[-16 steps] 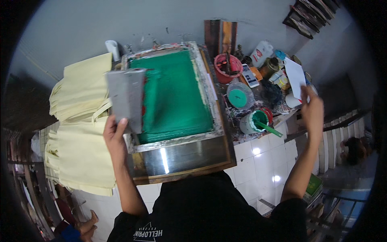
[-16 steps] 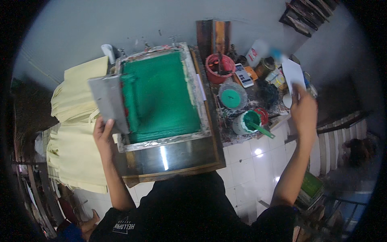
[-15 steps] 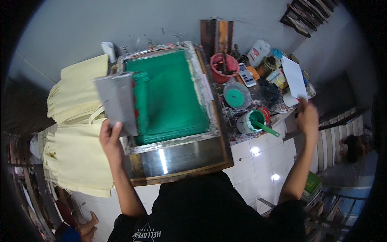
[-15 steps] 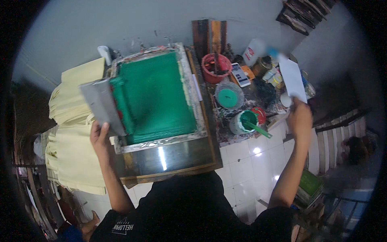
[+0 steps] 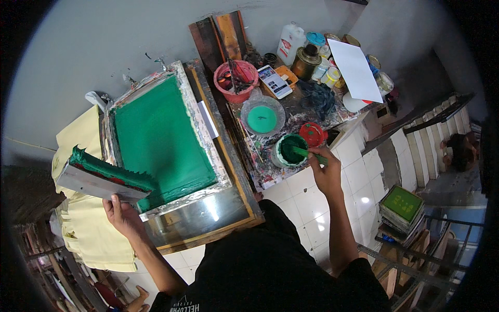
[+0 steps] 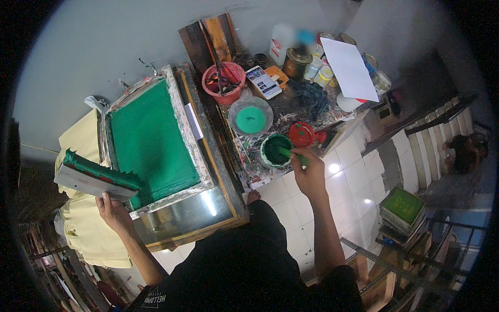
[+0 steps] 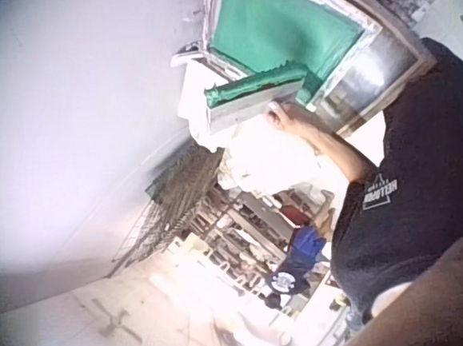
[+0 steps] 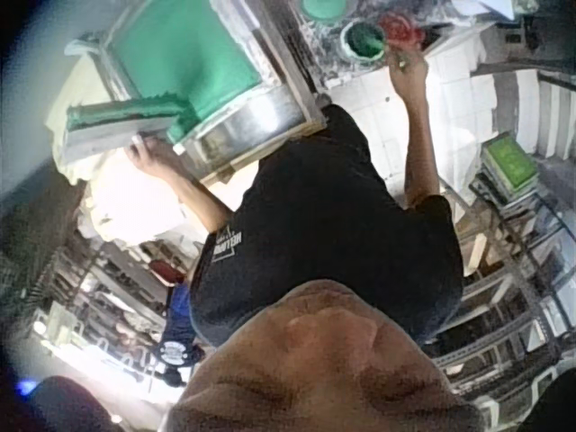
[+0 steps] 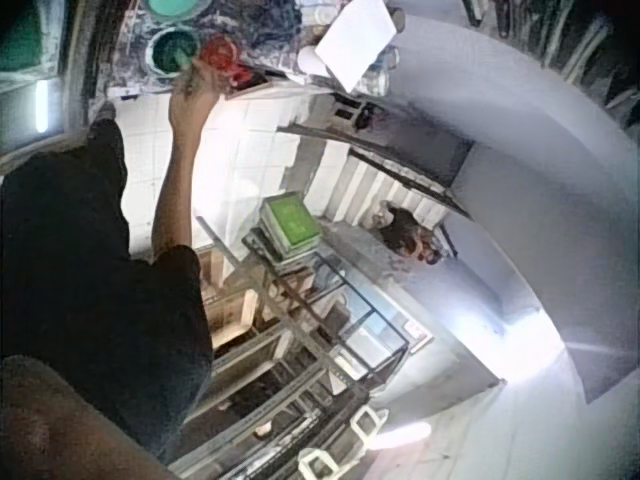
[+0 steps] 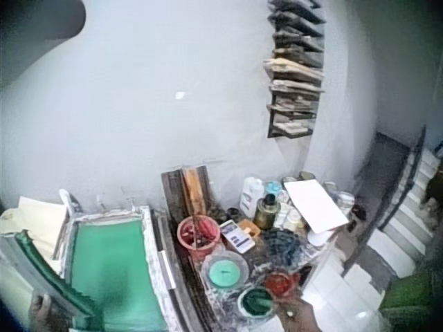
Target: The person performs screen printing on yellow tote bags by placing a bag on the printing surface, lowering the screen, and using a squeegee to apply green ink across the design. The person repeats this process for multiple bags, occasionally adding more ink to the screen with a brush.
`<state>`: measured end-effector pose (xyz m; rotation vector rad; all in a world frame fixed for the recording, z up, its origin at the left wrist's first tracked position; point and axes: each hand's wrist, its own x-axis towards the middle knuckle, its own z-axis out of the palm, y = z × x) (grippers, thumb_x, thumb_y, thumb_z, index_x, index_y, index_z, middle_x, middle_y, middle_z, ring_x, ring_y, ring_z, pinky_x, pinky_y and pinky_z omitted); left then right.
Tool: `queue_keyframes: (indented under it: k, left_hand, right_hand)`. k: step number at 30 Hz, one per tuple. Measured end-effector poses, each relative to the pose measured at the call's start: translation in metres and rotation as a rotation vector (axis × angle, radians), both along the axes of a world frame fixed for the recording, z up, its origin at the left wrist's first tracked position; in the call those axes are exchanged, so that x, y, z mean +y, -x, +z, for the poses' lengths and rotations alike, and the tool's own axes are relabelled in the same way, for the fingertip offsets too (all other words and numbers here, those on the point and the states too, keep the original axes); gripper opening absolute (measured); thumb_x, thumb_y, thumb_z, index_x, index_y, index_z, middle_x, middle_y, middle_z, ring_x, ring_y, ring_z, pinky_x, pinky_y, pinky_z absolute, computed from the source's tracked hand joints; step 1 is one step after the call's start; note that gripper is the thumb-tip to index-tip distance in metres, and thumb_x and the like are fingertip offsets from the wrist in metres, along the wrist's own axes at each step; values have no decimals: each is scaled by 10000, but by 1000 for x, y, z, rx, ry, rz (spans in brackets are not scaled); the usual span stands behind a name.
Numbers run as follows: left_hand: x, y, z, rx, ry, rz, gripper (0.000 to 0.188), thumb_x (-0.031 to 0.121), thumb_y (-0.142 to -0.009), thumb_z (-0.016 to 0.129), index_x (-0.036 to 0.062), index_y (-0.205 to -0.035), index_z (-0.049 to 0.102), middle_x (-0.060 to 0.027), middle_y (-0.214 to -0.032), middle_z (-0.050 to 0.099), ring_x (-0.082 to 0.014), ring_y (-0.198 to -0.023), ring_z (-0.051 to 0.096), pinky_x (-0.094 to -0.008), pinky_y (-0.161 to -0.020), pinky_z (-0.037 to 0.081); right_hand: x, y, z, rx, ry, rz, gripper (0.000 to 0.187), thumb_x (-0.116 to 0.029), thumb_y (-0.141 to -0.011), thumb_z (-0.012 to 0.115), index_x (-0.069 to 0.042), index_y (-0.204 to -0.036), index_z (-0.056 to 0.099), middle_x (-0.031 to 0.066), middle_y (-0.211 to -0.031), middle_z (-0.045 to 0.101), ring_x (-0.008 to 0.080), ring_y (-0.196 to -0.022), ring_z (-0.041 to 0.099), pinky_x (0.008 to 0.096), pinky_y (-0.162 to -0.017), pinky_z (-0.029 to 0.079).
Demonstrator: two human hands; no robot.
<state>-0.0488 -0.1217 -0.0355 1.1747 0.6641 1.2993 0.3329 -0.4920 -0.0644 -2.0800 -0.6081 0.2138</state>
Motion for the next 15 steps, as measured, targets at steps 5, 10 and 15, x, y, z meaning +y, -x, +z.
queue_keyframes:
  k: [5,10,15]
  left_hand:
    - [-14,-12,6,11,-3,39,305,138,-1032,598,-6,-1291,526,-130,-1247,639,-214,-1133,612,-399,-1023,474]
    - [-19,-17,4,-12,1,42,278,133,-1029,603,6,-1267,534,-129,-1238,643,-216,-1115,619,-399,-1006,485]
    - [-23,-21,5,-13,9,67,270,130,-1025,610,17,-1260,540,-119,-1218,652,-210,-1092,622,-396,-988,491]
  right_hand:
    - [10,-18,38,-215,73,331,139,-83,-934,678,-10,-1051,694,171,-1016,709,334,-918,704,396,-801,550]
    - [8,-36,-11,254,-67,212,126,-75,-977,643,5,-1060,694,103,-844,712,172,-769,704,311,-686,559]
    - [4,-26,-31,485,-272,55,182,-108,-1004,612,56,-1063,665,114,-785,689,174,-718,702,297,-649,567]
